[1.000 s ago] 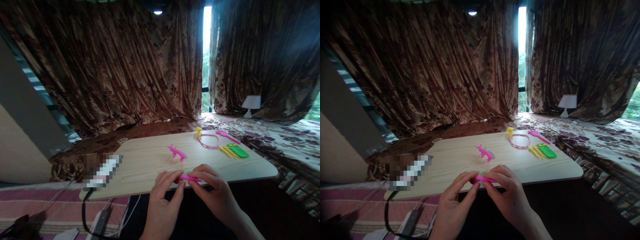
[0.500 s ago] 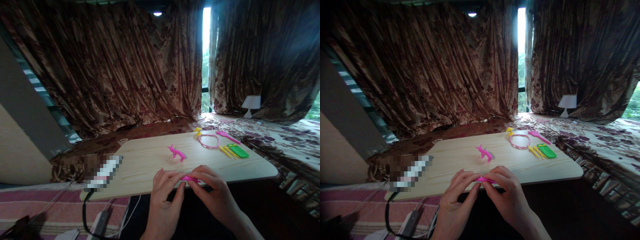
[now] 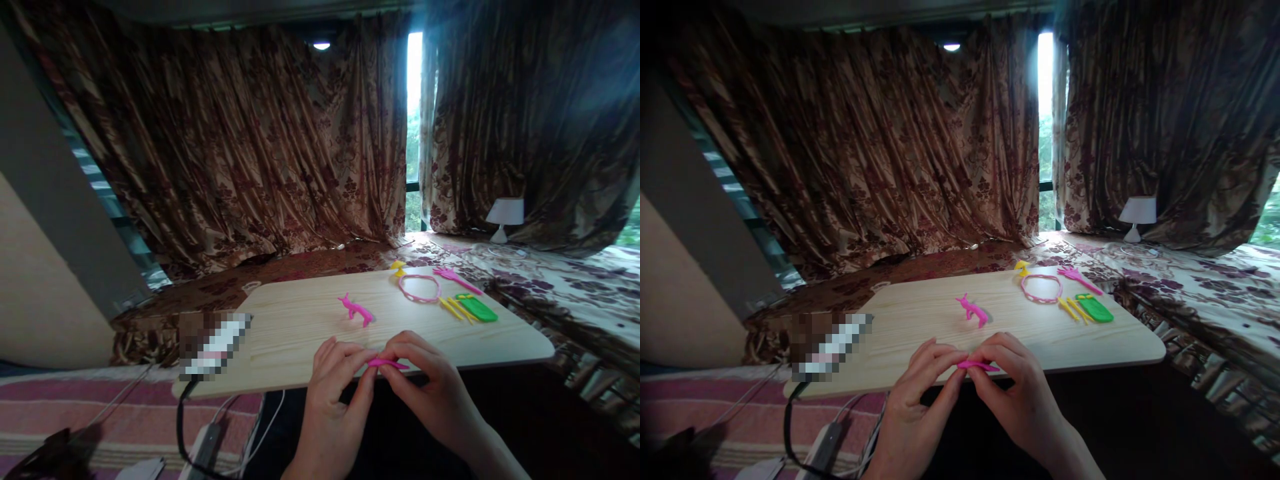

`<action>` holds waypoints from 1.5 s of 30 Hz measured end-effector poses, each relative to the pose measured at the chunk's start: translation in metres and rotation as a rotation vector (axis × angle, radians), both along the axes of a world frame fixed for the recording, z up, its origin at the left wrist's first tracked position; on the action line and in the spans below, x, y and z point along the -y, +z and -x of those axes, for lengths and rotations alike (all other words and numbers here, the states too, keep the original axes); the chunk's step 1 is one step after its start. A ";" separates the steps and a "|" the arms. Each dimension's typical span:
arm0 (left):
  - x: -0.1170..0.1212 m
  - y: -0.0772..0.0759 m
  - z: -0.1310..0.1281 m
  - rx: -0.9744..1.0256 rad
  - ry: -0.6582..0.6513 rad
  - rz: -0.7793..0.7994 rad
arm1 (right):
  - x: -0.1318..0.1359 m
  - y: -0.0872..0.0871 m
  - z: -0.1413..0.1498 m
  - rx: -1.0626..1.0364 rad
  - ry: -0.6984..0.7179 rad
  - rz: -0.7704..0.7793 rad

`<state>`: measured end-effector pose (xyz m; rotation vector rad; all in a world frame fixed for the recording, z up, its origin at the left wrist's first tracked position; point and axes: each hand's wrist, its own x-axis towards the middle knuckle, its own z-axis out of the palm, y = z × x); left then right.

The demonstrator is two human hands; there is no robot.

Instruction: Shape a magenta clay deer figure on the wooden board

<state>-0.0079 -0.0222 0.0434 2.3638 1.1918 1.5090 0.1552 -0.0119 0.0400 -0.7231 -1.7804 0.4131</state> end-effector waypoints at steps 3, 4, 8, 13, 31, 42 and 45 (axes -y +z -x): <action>0.003 0.003 -0.001 0.006 0.010 -0.008 | 0.002 0.004 -0.001 0.000 -0.011 -0.018; 0.004 0.004 -0.001 0.004 0.005 -0.001 | 0.003 0.005 -0.001 0.001 -0.004 -0.019; 0.010 0.012 0.001 0.024 -0.007 0.031 | 0.007 0.010 -0.005 0.010 0.031 -0.044; 0.015 0.020 0.001 0.062 -0.059 0.056 | 0.012 0.017 -0.008 0.036 0.057 -0.092; 0.028 0.041 -0.001 0.178 -0.156 0.189 | 0.023 0.036 -0.008 0.098 0.028 -0.183; 0.030 0.038 0.000 0.077 0.013 0.145 | 0.019 0.034 -0.011 0.024 -0.096 -0.249; 0.034 0.037 -0.004 0.035 0.007 0.175 | 0.018 0.032 -0.006 0.012 -0.126 -0.252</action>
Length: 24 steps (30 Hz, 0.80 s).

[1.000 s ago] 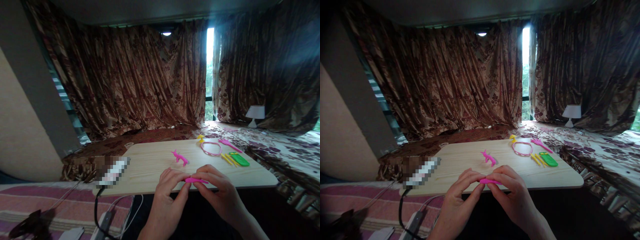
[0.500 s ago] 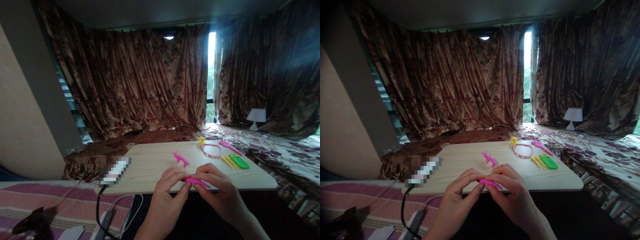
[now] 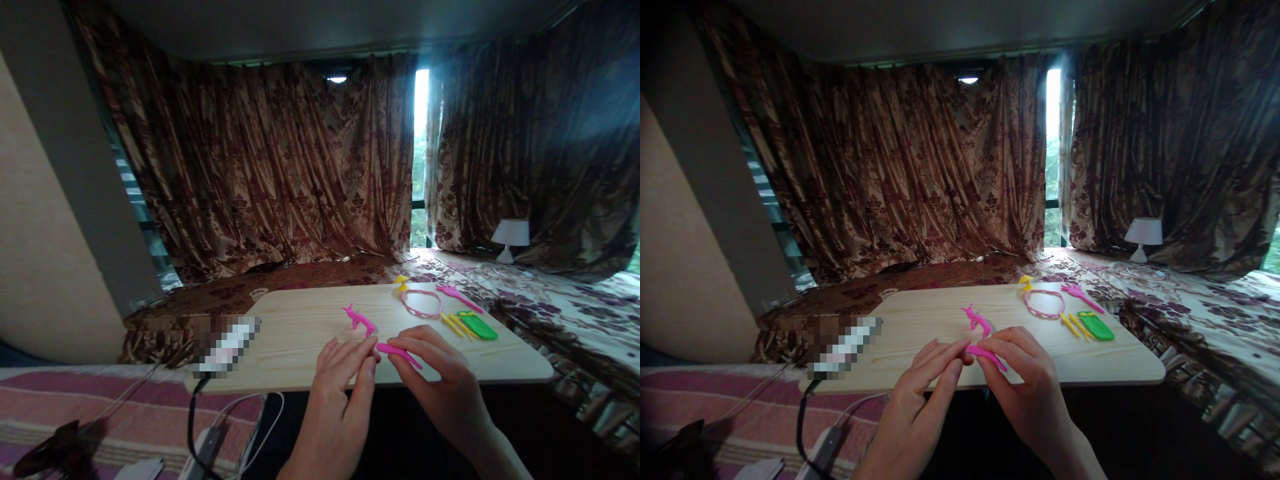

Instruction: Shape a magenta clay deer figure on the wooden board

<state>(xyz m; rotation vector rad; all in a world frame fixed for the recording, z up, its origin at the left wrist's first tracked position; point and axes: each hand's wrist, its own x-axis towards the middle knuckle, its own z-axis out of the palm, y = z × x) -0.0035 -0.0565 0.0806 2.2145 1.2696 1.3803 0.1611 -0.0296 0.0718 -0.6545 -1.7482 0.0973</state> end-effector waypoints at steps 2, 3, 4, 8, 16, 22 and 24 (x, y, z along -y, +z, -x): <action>0.002 -0.001 -0.003 0.003 -0.020 0.029 | 0.000 -0.002 0.003 -0.010 -0.005 0.001; 0.002 -0.002 -0.004 0.007 -0.029 0.039 | -0.001 -0.003 0.004 -0.013 -0.007 0.004; 0.003 -0.002 -0.005 0.014 -0.034 0.047 | -0.001 -0.004 0.005 -0.017 -0.012 0.008; 0.003 -0.006 -0.008 0.031 -0.036 0.086 | -0.002 -0.007 0.007 -0.031 -0.019 0.021; 0.006 -0.012 -0.013 0.077 -0.040 0.127 | -0.002 -0.008 0.011 -0.074 -0.061 0.019; 0.007 -0.013 -0.014 0.115 -0.019 0.127 | -0.001 -0.009 0.012 -0.084 -0.077 0.017; 0.007 -0.013 -0.014 0.108 -0.025 0.124 | -0.001 -0.009 0.013 -0.085 -0.072 0.022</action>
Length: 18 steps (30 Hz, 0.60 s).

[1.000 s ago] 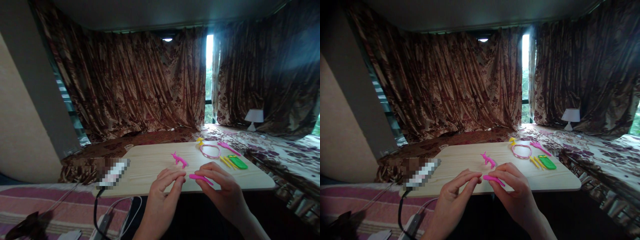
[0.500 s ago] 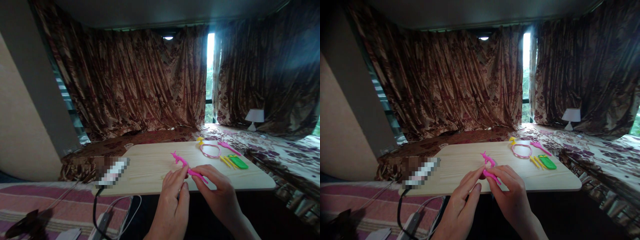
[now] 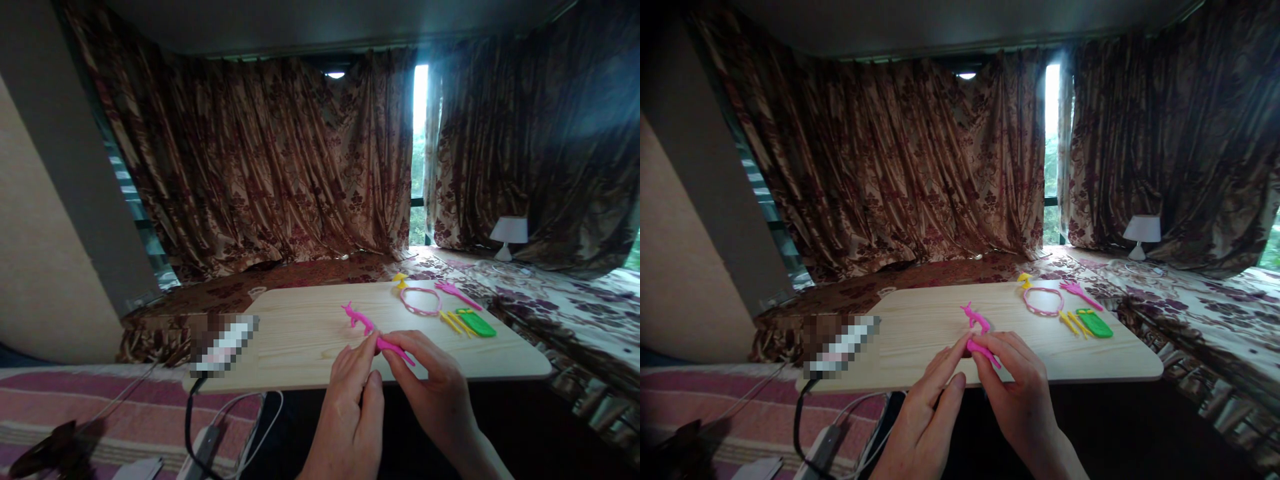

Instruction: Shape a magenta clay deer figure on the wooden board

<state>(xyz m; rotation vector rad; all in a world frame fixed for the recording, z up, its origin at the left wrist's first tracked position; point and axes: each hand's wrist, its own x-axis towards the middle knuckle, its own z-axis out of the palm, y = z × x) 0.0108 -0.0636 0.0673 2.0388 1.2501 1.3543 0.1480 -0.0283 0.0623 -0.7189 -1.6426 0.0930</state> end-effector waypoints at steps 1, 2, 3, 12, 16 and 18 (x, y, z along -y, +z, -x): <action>0.000 0.000 0.000 -0.004 -0.005 0.007 | 0.000 0.000 0.000 0.000 0.003 0.003; 0.000 0.000 -0.001 -0.008 -0.012 0.017 | 0.000 0.000 0.001 0.001 0.005 0.006; 0.001 -0.001 -0.001 -0.011 -0.019 0.028 | 0.000 -0.001 0.001 0.000 0.006 0.005; -0.007 0.002 0.011 0.206 0.031 0.111 | -0.004 -0.002 -0.004 0.022 0.038 0.034; -0.016 0.006 0.017 0.262 -0.027 0.152 | 0.000 -0.001 -0.002 0.066 0.111 0.075; -0.017 0.006 0.017 0.259 -0.059 0.178 | 0.002 -0.001 0.000 0.089 0.145 0.085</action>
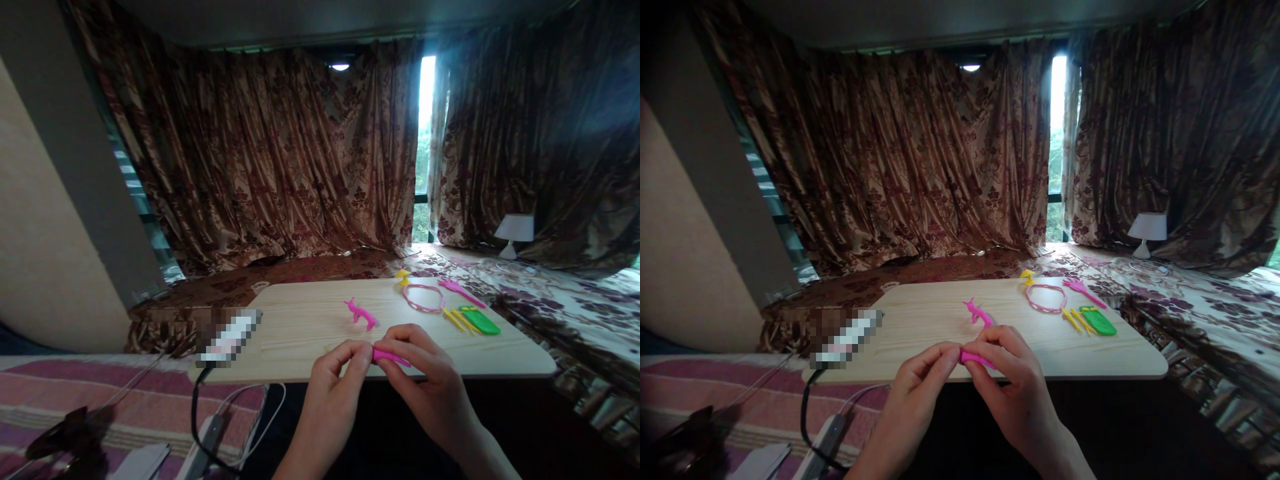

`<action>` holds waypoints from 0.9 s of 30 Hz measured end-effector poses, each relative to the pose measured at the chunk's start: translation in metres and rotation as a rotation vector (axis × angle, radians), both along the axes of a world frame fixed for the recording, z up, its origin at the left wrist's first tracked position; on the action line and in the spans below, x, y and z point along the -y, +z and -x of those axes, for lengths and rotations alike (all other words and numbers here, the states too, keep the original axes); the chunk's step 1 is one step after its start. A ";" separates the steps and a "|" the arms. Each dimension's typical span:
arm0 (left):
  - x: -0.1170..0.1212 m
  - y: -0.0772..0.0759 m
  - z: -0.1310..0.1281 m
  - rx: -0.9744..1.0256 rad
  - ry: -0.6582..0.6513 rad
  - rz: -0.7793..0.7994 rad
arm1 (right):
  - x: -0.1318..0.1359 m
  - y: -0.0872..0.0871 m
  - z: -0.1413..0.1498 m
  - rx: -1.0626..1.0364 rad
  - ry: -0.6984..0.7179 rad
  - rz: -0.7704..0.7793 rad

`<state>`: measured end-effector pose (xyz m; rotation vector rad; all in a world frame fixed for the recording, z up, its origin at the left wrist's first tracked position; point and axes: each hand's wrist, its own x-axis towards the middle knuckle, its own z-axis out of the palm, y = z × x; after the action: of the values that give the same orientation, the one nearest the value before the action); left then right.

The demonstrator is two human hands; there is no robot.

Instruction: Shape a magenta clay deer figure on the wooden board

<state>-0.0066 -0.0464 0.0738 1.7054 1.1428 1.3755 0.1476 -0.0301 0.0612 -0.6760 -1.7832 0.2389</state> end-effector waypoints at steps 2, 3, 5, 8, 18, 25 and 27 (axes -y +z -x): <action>-0.001 0.000 0.000 0.020 -0.015 0.017 | 0.001 -0.001 0.001 0.020 0.014 0.003; -0.001 -0.001 0.000 0.034 -0.019 0.021 | 0.001 -0.002 0.002 0.027 0.016 0.000; 0.000 -0.001 0.000 0.055 -0.025 0.024 | 0.001 -0.003 0.002 0.040 0.021 -0.010; 0.000 -0.002 0.000 0.050 -0.049 0.021 | 0.001 -0.002 0.001 0.053 0.031 -0.008; 0.001 -0.003 -0.001 0.081 -0.111 0.055 | 0.001 0.000 0.001 0.053 0.060 0.016; 0.000 -0.003 -0.001 0.061 -0.112 0.077 | -0.001 -0.004 -0.002 0.070 0.069 0.039; 0.000 -0.003 0.000 0.058 -0.100 0.084 | -0.001 -0.004 -0.004 0.059 0.065 0.024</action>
<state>-0.0065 -0.0460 0.0704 1.6303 1.0544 1.2898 0.1511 -0.0288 0.0569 -0.6483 -1.8635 0.2875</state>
